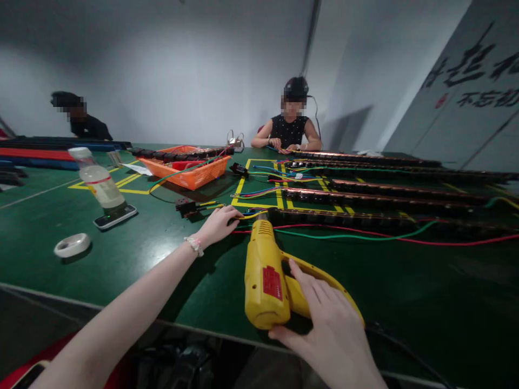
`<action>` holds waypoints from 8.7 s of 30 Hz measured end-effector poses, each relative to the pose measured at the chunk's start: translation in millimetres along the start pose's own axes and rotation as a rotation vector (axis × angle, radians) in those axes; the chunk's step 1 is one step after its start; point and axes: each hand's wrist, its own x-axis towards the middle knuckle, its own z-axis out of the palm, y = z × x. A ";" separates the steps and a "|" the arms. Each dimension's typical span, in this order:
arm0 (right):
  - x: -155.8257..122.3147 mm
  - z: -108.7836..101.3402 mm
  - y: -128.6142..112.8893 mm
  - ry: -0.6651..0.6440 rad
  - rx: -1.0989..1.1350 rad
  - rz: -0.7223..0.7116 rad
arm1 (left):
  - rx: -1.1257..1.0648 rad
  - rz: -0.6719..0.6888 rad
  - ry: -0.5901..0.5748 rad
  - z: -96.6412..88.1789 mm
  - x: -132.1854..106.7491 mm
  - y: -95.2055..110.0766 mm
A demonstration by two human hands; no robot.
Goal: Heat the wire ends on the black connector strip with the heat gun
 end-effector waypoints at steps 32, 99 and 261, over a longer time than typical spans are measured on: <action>15.6 8.6 -13.4 0.017 0.146 -0.181 | -0.285 -0.315 0.021 -3.2 8.1 -32.0; 17.9 29.1 -72.5 -0.084 0.384 0.205 | -0.157 -0.398 -0.067 -4.6 -4.3 -41.3; 24.9 5.7 -58.7 -0.364 0.346 -0.040 | -0.133 -0.285 -0.085 -14.0 -17.5 -21.6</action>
